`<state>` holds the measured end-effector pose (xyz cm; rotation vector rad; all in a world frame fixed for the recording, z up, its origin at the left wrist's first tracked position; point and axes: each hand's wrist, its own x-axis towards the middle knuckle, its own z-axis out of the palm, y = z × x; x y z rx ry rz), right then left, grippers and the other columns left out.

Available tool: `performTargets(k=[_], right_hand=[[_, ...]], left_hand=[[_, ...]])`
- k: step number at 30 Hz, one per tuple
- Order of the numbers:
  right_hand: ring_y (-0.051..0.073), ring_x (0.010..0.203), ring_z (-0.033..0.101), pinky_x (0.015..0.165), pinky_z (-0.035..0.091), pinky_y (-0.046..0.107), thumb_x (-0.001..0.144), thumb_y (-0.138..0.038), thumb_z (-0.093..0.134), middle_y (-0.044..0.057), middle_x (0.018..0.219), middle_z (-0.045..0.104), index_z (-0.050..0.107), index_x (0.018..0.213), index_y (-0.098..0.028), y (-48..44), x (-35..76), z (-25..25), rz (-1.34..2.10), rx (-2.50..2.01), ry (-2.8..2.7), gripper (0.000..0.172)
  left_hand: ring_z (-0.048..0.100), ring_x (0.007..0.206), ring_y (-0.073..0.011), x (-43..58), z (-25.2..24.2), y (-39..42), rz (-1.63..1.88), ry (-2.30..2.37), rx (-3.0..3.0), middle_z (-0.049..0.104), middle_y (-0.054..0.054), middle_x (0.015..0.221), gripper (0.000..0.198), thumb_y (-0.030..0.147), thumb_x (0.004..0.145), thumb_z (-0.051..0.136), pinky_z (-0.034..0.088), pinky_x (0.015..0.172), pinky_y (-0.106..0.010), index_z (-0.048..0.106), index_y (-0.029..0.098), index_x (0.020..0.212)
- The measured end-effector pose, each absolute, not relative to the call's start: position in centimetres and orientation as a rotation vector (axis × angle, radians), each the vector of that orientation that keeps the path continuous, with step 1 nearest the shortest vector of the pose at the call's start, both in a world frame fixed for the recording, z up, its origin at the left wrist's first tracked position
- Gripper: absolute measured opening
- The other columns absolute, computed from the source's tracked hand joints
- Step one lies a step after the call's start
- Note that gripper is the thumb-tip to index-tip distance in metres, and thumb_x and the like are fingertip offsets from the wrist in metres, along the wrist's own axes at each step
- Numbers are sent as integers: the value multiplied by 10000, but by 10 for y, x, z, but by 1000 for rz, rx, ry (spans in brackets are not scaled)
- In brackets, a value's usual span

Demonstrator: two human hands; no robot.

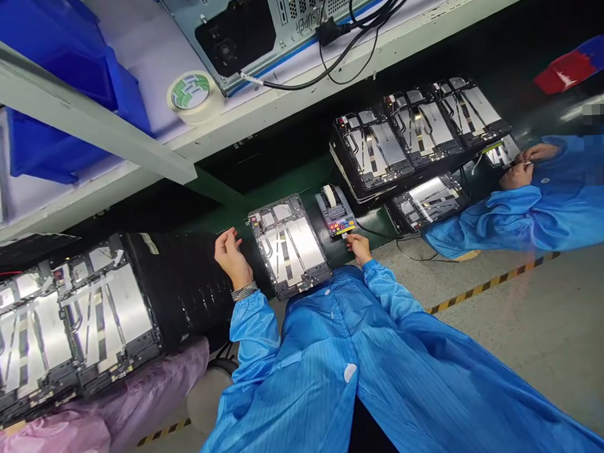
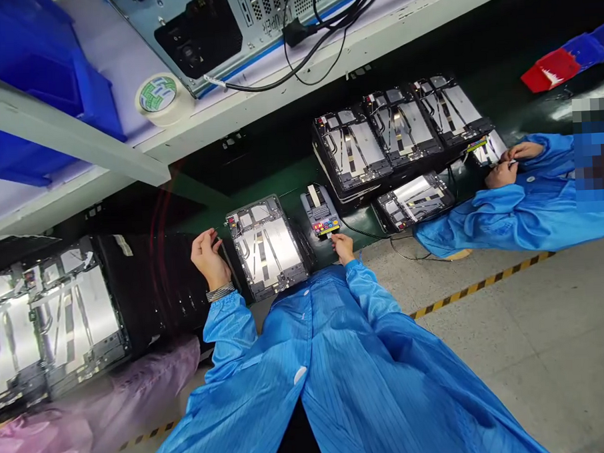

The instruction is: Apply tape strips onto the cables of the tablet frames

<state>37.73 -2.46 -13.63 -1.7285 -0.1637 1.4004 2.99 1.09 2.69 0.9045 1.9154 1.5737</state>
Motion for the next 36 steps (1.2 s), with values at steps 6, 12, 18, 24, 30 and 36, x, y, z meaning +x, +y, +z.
performTargets(k=[6, 12, 18, 24, 30, 36], right_hand=[[87, 555, 591, 473, 474, 152, 823, -183, 735, -49, 664, 644, 620, 858, -181, -35, 369, -139, 1296, -1739, 70, 120], [100, 627, 689, 576, 596, 178, 809, -78, 735, -52, 703, 683, 531, 919, -206, -18, 360, -139, 1315, -1668, 269, 265], [85, 525, 627, 472, 540, 145, 776, -37, 760, -74, 654, 658, 506, 909, -209, -10, 352, -134, 1325, -1679, 349, 335], [85, 455, 574, 434, 519, 144, 772, -56, 752, -96, 580, 593, 494, 860, -216, -9, 348, -124, 1329, -1735, 326, 316], [133, 405, 539, 349, 456, 189, 724, -127, 763, -98, 511, 512, 460, 764, -253, -29, 343, -109, 1286, -1803, 206, 330], [134, 518, 609, 449, 495, 228, 600, -265, 881, -48, 702, 683, 556, 959, -250, -87, 390, -83, 1124, -1724, -142, 484]], left_hand=[[684, 1194, -201, 29, 35, 9, 1519, 1957, 972, 722, -83, 1232, 243, 385, 975, 575, 558, 933, -326, 685, 213, 1107], [671, 1180, -203, 32, 46, 15, 1546, 1931, 1067, 716, -80, 1215, 239, 397, 992, 596, 554, 952, -333, 692, 210, 1105], [684, 1154, -211, 36, 60, 23, 1596, 1878, 1049, 735, -90, 1191, 223, 367, 966, 642, 555, 985, -352, 720, 199, 1089], [695, 1120, -218, 40, 66, 30, 1590, 1830, 1082, 758, -83, 1142, 206, 355, 936, 681, 537, 1044, -379, 749, 207, 1062], [681, 1160, -228, 49, 78, 33, 1371, 1865, 1216, 738, -97, 1225, 249, 379, 960, 646, 529, 1039, -389, 736, 205, 1114], [578, 1326, -252, 55, 94, 30, 1052, 2000, 1470, 674, -88, 1361, 253, 359, 962, 649, 456, 1138, -417, 706, 249, 1182]])
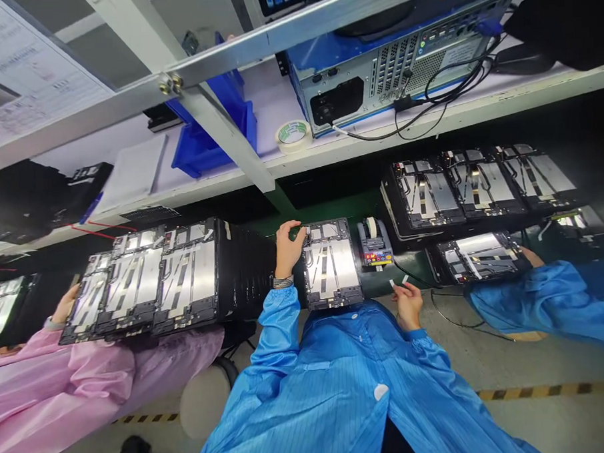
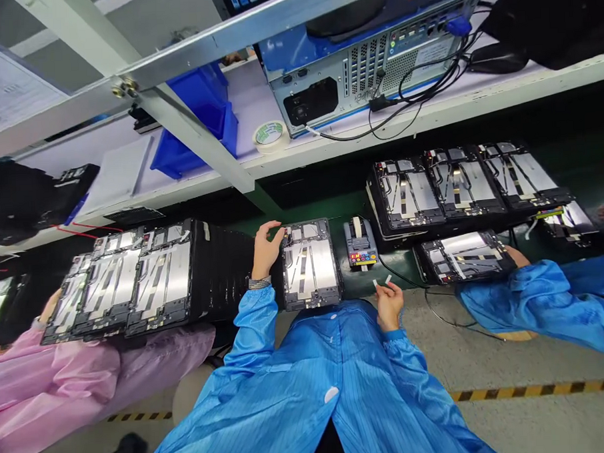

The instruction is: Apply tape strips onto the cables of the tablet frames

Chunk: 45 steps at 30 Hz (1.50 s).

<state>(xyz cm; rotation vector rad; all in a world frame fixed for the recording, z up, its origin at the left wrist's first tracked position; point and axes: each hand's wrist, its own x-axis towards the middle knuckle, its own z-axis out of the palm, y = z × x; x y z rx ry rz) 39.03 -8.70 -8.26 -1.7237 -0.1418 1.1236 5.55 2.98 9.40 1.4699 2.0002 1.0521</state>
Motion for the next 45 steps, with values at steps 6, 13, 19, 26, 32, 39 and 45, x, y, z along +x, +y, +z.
performTargets(k=[6, 13, 19, 26, 32, 39, 45], right_hand=[[146, 705, 656, 650, 534, 272, 710, -421, 883, 8, 873, 716, 585, 1171, -230, -77, 428, -21, 1052, -1487, -715, 581], [147, 819, 651, 768, 554, 297, 799, -372, 820, 12, 993, 658, 539, 1249, -246, -5, 386, 38, 978, -1327, -980, 545], [125, 768, 599, 694, 528, 273, 823, -375, 767, 18, 1056, 609, 499, 1272, -254, 47, 341, 43, 1075, -1240, -1136, 537], [167, 899, 581, 733, 553, 312, 803, -366, 780, 71, 1267, 539, 446, 1436, -267, 104, 315, 39, 1085, -1209, -1535, 722], [208, 964, 576, 903, 577, 434, 789, -201, 782, 89, 1319, 502, 391, 1551, -276, 124, 315, 54, 1043, -1148, -1925, 859], [290, 1191, 577, 1005, 567, 516, 835, -184, 752, 125, 1390, 451, 314, 1610, -280, 124, 322, 68, 1074, -1079, -2060, 896], [348, 1282, 568, 1040, 549, 580, 849, -223, 756, 130, 1383, 476, 280, 1642, -284, 126, 321, 64, 1069, -1099, -2106, 927]], left_hand=[[450, 1458, -307, 65, 95, 34, 774, 1961, 1738, 571, -98, 1492, 377, 357, 927, 693, 346, 1228, -488, 647, 288, 1295], [329, 1548, -365, 105, 105, 57, 430, 1834, 1976, 463, -161, 1597, 679, 527, 903, 716, 237, 1265, -555, 521, 243, 1487], [358, 1531, -391, 134, 100, 73, 253, 1819, 2000, 474, -191, 1601, 774, 539, 888, 726, 177, 1275, -598, 471, 218, 1544], [439, 1476, -400, 115, 95, 85, 181, 1772, 1949, 564, -176, 1540, 727, 510, 876, 735, 200, 1254, -614, 519, 238, 1514], [557, 1370, -401, 108, 95, 100, 119, 1778, 1882, 665, -158, 1424, 693, 520, 848, 754, 306, 1183, -579, 584, 237, 1458], [621, 1292, -374, 106, 105, 108, 62, 1712, 1836, 731, -90, 1345, 586, 524, 842, 747, 333, 1163, -540, 663, 293, 1374], [669, 1210, -350, 107, 113, 109, 27, 1709, 1798, 762, -53, 1243, 507, 441, 852, 744, 351, 1152, -516, 688, 306, 1338]])
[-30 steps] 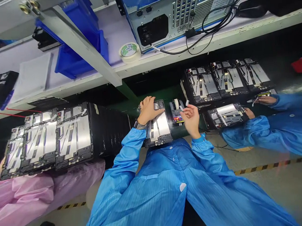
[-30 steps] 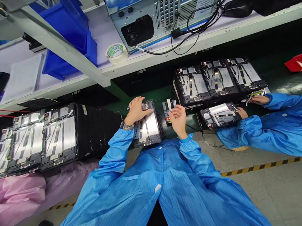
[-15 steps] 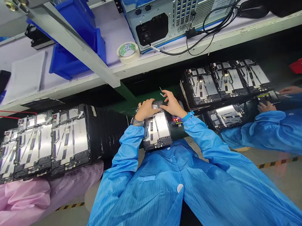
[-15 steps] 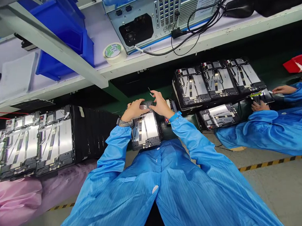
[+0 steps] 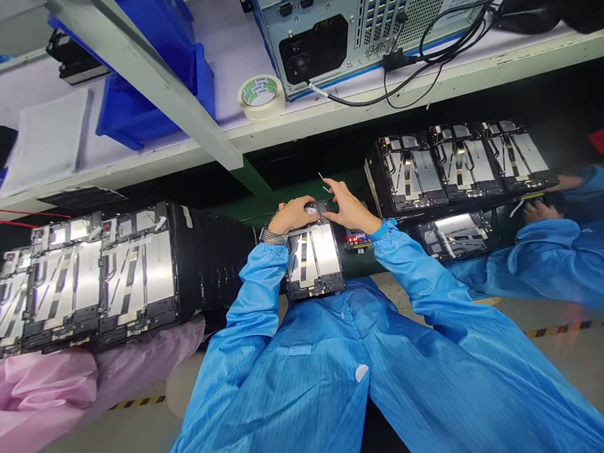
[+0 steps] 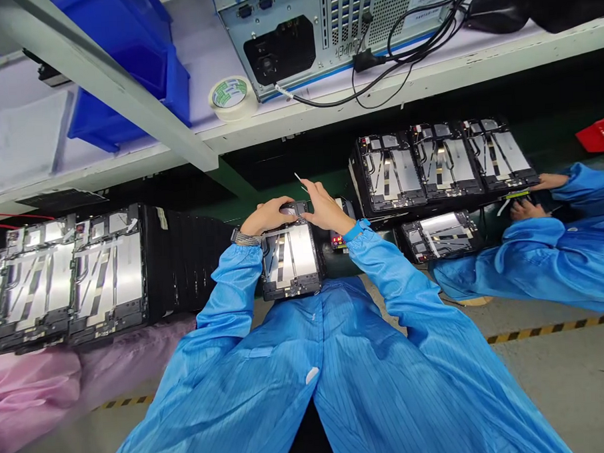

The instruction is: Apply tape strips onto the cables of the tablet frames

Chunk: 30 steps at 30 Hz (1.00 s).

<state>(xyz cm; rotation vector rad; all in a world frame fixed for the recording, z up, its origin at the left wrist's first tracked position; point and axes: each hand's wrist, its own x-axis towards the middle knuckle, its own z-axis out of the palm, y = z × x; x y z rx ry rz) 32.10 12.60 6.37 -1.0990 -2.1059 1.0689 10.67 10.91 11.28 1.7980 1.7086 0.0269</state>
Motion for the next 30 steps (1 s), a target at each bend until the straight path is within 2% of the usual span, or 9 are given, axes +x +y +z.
performTargets(k=[5, 8, 11, 16, 20, 26, 30], right_hand=[[317, 1198, 615, 1031, 553, 550, 804, -214, 807, 123, 1352, 531, 311, 1636, -263, 134, 325, 66, 1026, -1093, -2072, 970], [224, 957, 658, 941, 579, 458, 823, -167, 768, 68, 1156, 636, 375, 1590, -232, 144, 330, 78, 1075, -1113, -1959, 864], [159, 739, 622, 804, 565, 344, 820, -116, 748, -21, 882, 671, 467, 1498, -210, 154, 329, 88, 1306, -1023, -1995, 740], [160, 669, 620, 730, 499, 276, 729, -5, 784, -70, 707, 661, 583, 1346, -192, 163, 308, 93, 1470, -965, -2310, 675], [191, 708, 660, 725, 483, 276, 726, 7, 798, -42, 744, 685, 576, 1380, -176, 163, 293, 105, 1361, -1129, -2492, 714], [275, 965, 728, 780, 500, 310, 848, -90, 747, 114, 1075, 766, 339, 1599, -133, 152, 284, 145, 1219, -1335, -2774, 855], [306, 1029, 735, 795, 522, 338, 876, -75, 718, 159, 1154, 755, 316, 1610, -118, 148, 278, 156, 1166, -1384, -2836, 838]], left_hand=[[671, 1208, -347, 107, 115, 109, 55, 1703, 1791, 758, -46, 1266, 473, 425, 856, 742, 344, 1162, -533, 702, 315, 1315], [653, 1242, -352, 105, 115, 109, 86, 1687, 1782, 743, -43, 1322, 484, 454, 842, 761, 331, 1181, -543, 714, 325, 1306], [623, 1287, -368, 102, 112, 110, 97, 1684, 1771, 719, -54, 1376, 536, 487, 828, 779, 316, 1197, -558, 712, 328, 1335], [619, 1300, -374, 98, 107, 110, 130, 1699, 1751, 713, -56, 1381, 566, 478, 809, 805, 320, 1205, -544, 721, 325, 1347], [631, 1289, -367, 98, 107, 108, 148, 1685, 1764, 730, -56, 1345, 563, 485, 814, 804, 323, 1201, -534, 723, 318, 1345], [620, 1307, -360, 97, 107, 109, 148, 1664, 1760, 733, -52, 1359, 575, 479, 815, 800, 295, 1203, -541, 705, 322, 1361], [626, 1301, -373, 96, 104, 110, 178, 1667, 1758, 738, -53, 1346, 563, 462, 801, 819, 298, 1198, -551, 723, 322, 1337]])
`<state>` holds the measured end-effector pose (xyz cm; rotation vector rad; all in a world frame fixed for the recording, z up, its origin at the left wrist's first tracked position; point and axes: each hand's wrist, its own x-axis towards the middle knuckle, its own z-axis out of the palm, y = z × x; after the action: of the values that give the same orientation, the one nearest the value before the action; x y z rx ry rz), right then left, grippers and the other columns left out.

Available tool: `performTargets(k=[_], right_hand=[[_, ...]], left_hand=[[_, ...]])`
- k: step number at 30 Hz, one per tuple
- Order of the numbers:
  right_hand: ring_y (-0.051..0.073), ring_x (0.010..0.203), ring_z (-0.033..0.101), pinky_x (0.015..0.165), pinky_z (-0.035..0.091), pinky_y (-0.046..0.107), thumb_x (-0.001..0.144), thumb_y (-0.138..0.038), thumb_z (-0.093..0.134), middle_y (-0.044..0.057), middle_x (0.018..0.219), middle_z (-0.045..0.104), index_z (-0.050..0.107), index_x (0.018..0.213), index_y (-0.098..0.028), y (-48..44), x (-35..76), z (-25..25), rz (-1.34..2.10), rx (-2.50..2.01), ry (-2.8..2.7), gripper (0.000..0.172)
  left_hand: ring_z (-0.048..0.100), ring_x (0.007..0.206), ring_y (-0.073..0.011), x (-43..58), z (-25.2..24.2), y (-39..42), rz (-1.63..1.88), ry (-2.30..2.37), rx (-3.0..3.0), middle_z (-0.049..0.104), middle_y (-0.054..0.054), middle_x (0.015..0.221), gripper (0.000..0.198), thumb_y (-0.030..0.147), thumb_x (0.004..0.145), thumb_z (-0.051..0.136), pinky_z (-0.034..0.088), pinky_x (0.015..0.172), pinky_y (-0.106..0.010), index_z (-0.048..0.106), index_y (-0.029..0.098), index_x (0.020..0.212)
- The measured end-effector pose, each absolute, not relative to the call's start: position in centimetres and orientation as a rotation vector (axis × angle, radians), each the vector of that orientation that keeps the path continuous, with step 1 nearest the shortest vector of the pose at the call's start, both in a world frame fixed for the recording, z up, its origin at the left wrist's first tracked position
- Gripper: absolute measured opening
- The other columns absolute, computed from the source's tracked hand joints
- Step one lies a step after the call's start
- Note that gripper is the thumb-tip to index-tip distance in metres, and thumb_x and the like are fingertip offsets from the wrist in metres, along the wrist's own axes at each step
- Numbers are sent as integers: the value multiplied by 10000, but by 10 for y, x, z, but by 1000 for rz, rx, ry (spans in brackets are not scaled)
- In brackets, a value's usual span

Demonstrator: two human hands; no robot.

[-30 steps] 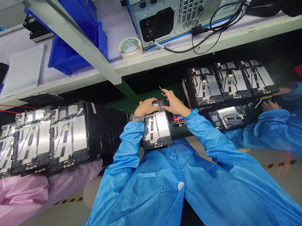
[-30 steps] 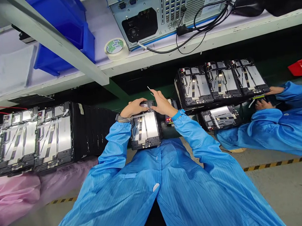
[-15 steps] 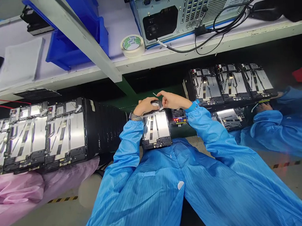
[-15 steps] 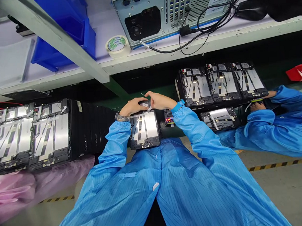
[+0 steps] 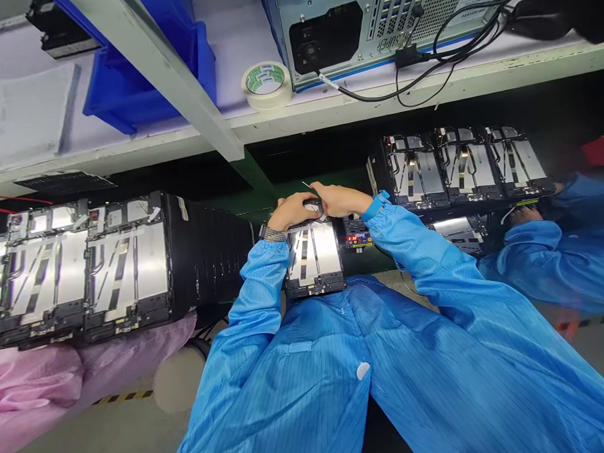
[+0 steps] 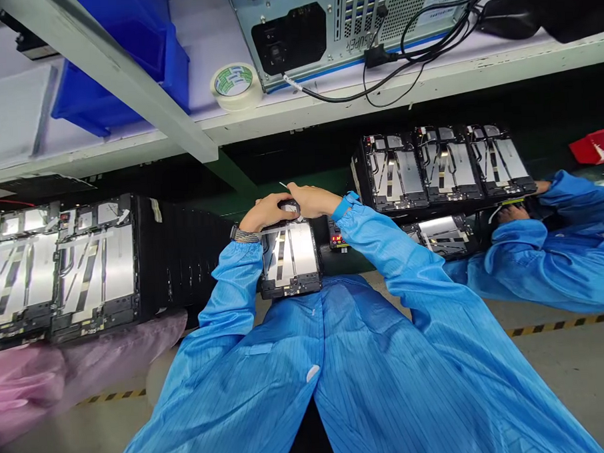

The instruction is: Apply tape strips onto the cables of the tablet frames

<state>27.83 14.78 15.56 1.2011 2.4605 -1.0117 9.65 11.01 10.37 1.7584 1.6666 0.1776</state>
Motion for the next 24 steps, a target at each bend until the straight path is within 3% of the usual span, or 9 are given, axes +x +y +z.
performTargets(k=[6, 13, 17, 20, 24], right_hand=[[373, 1130, 721, 875, 535, 407, 860, -128, 798, 206, 1255, 730, 308, 1615, -129, 145, 272, 149, -870, 1234, 2496, 900], [410, 1148, 706, 932, 514, 466, 869, -126, 786, 228, 1220, 729, 359, 1576, -118, 135, 263, 140, -739, 1252, 2557, 825], [415, 1135, 689, 958, 510, 491, 682, -279, 990, 226, 1279, 673, 398, 1561, -163, 152, 275, 123, -775, 1421, 2621, 1065], [347, 1059, 690, 907, 533, 438, 593, -350, 1034, 147, 1187, 688, 400, 1576, -197, 165, 298, 106, -1094, 1585, 2557, 1179], [206, 780, 661, 669, 535, 316, 847, -421, 839, 40, 978, 695, 364, 1606, -223, 160, 324, 81, -1820, 1801, 2329, 917]], left_hand=[[632, 1296, -385, 96, 100, 111, 186, 1662, 1770, 741, -72, 1344, 582, 437, 792, 825, 312, 1183, -561, 722, 301, 1348], [656, 1247, -410, 97, 96, 111, 173, 1681, 1787, 761, -92, 1276, 599, 490, 786, 824, 339, 1150, -566, 725, 287, 1341], [629, 1291, -393, 98, 100, 109, 162, 1674, 1793, 743, -83, 1328, 618, 520, 789, 817, 310, 1178, -558, 710, 291, 1352], [607, 1322, -368, 96, 108, 108, 133, 1658, 1790, 719, -65, 1381, 584, 537, 831, 771, 285, 1197, -546, 696, 306, 1363], [614, 1301, -352, 94, 117, 107, 59, 1614, 1792, 701, -65, 1409, 594, 617, 881, 688, 295, 1179, -528, 665, 327, 1398]])
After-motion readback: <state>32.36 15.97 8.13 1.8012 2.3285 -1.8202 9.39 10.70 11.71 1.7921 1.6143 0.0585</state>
